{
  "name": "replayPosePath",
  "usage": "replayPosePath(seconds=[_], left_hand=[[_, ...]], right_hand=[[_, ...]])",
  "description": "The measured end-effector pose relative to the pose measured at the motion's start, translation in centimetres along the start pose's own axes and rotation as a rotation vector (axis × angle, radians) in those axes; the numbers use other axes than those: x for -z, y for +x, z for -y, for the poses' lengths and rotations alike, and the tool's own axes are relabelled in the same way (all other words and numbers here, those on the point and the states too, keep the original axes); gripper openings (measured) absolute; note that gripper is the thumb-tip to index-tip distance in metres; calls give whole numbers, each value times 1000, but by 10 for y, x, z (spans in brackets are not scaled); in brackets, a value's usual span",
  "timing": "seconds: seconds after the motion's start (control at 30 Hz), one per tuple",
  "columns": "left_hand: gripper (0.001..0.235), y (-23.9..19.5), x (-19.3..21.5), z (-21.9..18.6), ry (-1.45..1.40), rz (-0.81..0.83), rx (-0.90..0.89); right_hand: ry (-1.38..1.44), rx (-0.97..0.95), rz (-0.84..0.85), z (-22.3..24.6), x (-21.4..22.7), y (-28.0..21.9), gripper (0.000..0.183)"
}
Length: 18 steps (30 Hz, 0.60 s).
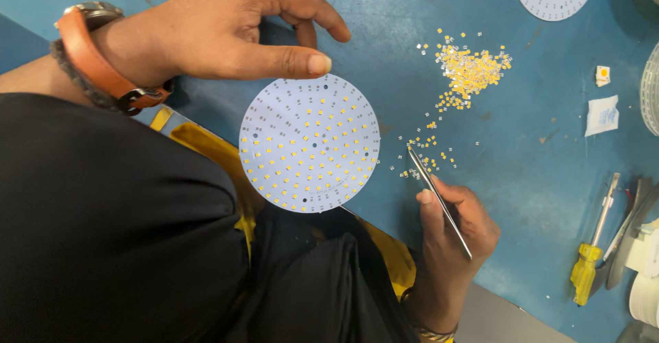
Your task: The person uses tweezers to pick up small yellow LED chips from a pile on the table and places them one by one into empty spots on a circular LED board. The person holds the board steady with the left hand while placing components with the right hand.
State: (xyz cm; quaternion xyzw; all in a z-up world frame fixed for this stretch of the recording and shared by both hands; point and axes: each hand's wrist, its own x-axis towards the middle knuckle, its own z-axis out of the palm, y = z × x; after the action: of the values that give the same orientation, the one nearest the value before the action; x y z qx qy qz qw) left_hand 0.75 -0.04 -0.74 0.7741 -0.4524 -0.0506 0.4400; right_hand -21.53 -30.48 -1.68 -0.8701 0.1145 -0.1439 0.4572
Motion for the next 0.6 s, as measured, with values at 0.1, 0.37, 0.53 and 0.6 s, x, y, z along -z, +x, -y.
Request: replayPosePath(seconds=[0.1,0.37,0.53,0.6], left_hand=[[48,0,3,-8,-24,10,-34],[49,-4,2,-14,-118,4,110],[48,-2,4,-16,-147,-1,72],[47,-3,4,-17,-100,-8,56]], right_hand=[[-65,75,-35,0,2,-13,11],[-33,376,141,3,-25,-47,17],[-94,333,187,11,-22,-42,18],[-75,348,220,13,-20,-40,17]])
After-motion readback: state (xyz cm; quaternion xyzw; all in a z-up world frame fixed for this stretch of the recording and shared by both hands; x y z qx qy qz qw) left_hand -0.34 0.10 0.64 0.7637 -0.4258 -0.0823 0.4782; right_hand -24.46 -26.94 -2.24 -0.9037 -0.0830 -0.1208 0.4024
